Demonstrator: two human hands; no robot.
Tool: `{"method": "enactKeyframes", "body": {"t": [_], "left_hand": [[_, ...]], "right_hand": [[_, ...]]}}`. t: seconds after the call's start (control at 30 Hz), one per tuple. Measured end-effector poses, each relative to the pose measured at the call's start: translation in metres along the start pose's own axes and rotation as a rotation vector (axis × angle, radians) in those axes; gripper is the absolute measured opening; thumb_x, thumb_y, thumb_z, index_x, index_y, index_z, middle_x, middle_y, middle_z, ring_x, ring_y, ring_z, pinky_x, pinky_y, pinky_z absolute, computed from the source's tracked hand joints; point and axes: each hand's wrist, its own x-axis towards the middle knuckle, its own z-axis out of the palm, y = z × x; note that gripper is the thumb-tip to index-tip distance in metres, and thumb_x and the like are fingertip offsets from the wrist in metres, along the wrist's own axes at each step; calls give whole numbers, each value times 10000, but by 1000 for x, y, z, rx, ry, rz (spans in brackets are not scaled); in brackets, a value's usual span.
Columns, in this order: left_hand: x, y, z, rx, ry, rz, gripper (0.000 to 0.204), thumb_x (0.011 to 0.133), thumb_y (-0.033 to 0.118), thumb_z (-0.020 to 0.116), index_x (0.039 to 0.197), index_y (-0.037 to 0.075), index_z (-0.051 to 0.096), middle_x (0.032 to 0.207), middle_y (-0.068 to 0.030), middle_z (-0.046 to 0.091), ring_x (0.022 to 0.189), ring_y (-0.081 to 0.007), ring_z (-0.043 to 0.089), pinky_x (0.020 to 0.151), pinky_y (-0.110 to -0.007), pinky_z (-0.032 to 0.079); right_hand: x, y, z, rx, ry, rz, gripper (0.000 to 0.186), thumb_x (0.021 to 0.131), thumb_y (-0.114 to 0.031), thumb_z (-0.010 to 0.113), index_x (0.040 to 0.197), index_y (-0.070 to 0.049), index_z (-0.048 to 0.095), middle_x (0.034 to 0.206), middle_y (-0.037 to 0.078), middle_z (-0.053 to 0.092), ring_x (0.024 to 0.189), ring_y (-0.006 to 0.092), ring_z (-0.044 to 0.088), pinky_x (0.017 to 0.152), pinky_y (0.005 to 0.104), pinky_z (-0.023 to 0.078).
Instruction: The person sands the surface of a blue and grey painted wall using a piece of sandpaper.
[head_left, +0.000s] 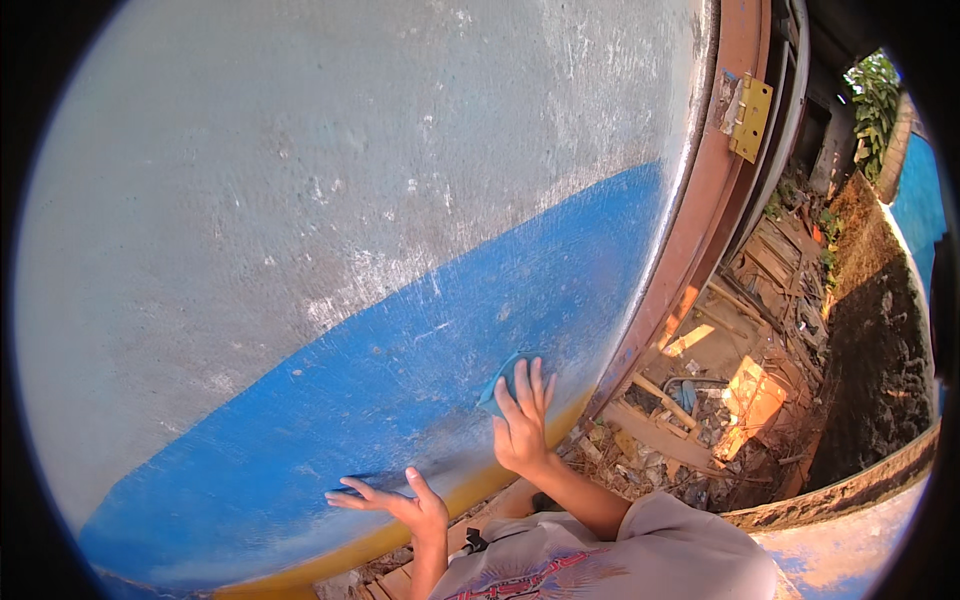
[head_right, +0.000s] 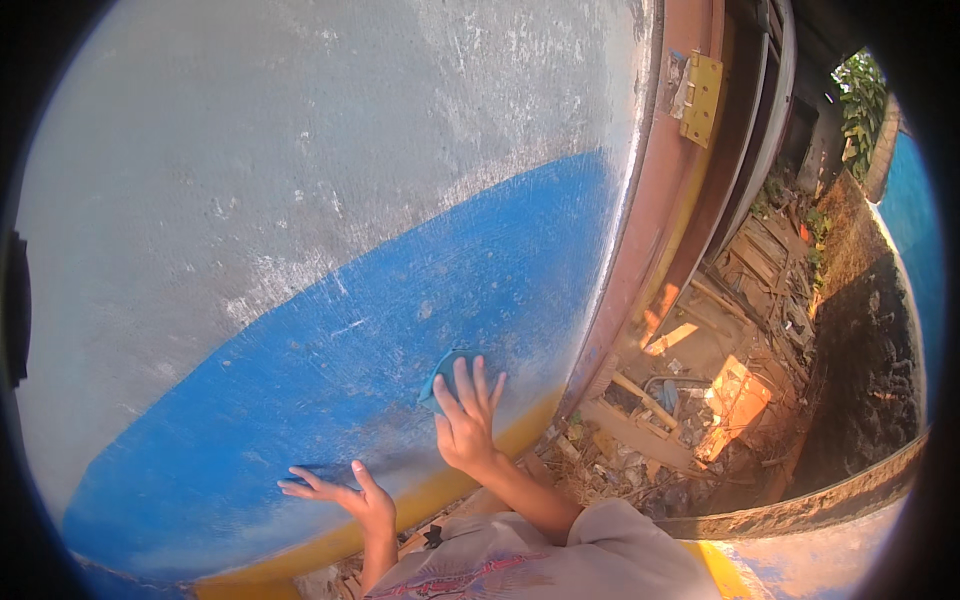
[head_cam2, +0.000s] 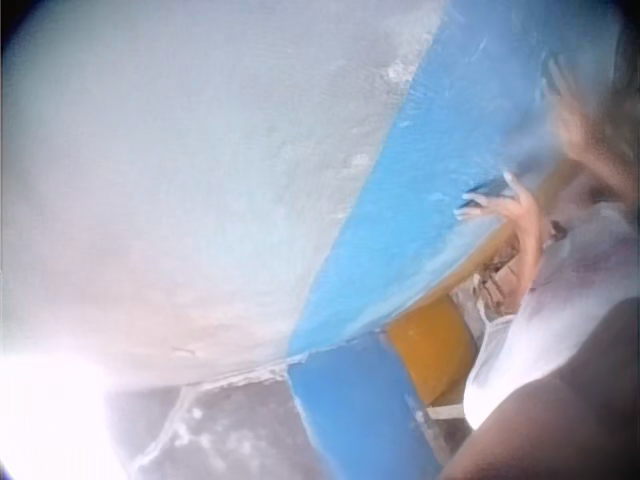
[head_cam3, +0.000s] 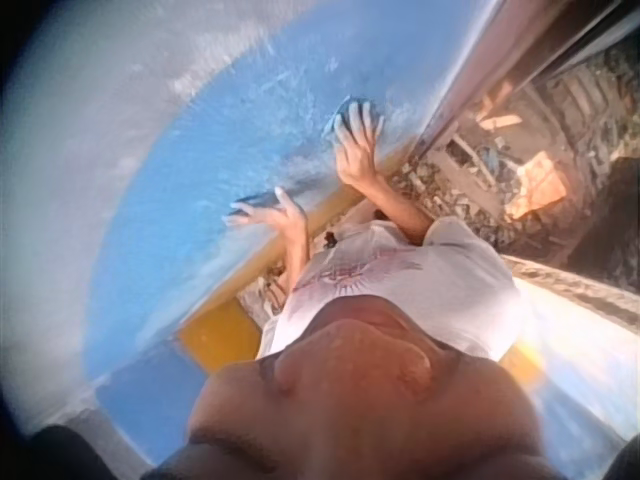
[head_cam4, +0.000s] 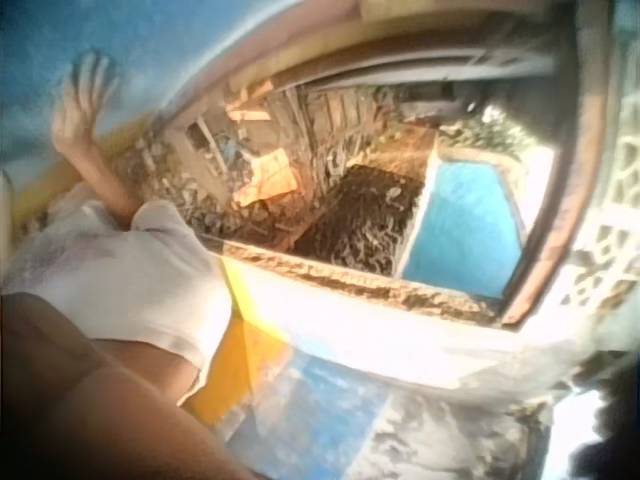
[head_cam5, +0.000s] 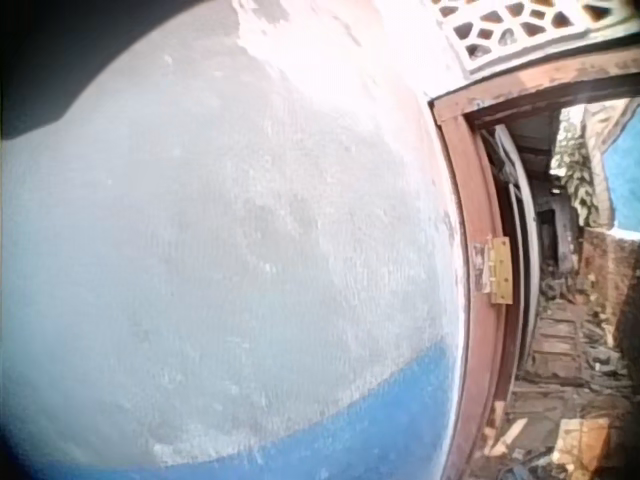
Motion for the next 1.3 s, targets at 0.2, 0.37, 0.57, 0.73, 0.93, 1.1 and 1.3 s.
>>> {"method": "enactKeyframes", "body": {"t": [0.2, 0.37, 0.57, 0.73, 0.93, 1.1, 1.3], "left_hand": [[-7, 0, -18, 6, -122, -34, 824, 967, 399, 523, 1553, 56, 56, 1572, -242, -199, 1446, -445, -189, 1112, -657, -11], [-2, 5, -19, -22, -77, -2, 815, 954, 406, 542, 1551, 59, 110, 1575, -255, -166, 1450, -451, -167, 1114, -656, 2], [-7, -6, -31, 19, -135, 3, 818, 935, 401, 570, 1548, 60, 149, 1583, -261, -134, 1449, -471, -150, 1112, -660, 15], [-9, -1, -20, -30, -93, 20, 833, 915, 388, 591, 1552, 77, 153, 1593, -247, -116, 1452, -477, -129, 1108, -669, 16], [-9, -7, -42, 28, -182, 26, 771, 915, 427, 566, 1525, 65, 264, 1601, -253, -3, 1474, -444, -63, 1136, -625, 38], [-8, -1, -39, -76, -155, 13, 766, 924, 401, 553, 1530, 53, 237, 1605, -246, -5, 1477, -432, -66, 1145, -606, 23], [-11, -15, -53, -169, -222, -110, 885, 932, 414, 510, 1528, -30, 28, 1597, -265, 8, 1477, -418, -97, 1125, -623, -79]], "right_hand": [[77, 25, -30, 93, 129, 356, 522, 883, -132, 494, 1379, 29, 487, 1552, 269, 249, 1459, 472, 124, 1076, 714, -35], [40, -11, -25, 40, -93, 85, 517, 869, -131, 486, 1374, -28, 520, 1537, 240, 311, 1460, 458, 146, 1075, 709, -67], [89, 14, -30, 117, 199, 326, 472, 859, -110, 491, 1318, -105, 600, 1513, 200, 378, 1455, 436, 192, 1057, 734, -79], [52, -47, -3, 1, -109, -156, 478, 837, -97, 517, 1305, -62, 601, 1509, 249, 355, 1448, 476, 169, 1101, 681, -51], [71, -18, -7, 79, 158, 252, 503, 829, -117, 521, 1325, -152, 599, 1522, 156, 383, 1455, 457, 163, 1084, 697, -104], [84, -65, 8, 71, 89, -9, 505, 843, -125, 498, 1340, -147, 587, 1520, 171, 381, 1453, 468, 154, 1081, 696, -118], [110, -42, -4, 120, 306, 191, 457, 841, -109, 522, 1268, -209, 649, 1471, 80, 478, 1465, 381, 206, 1054, 719, -161]]}}
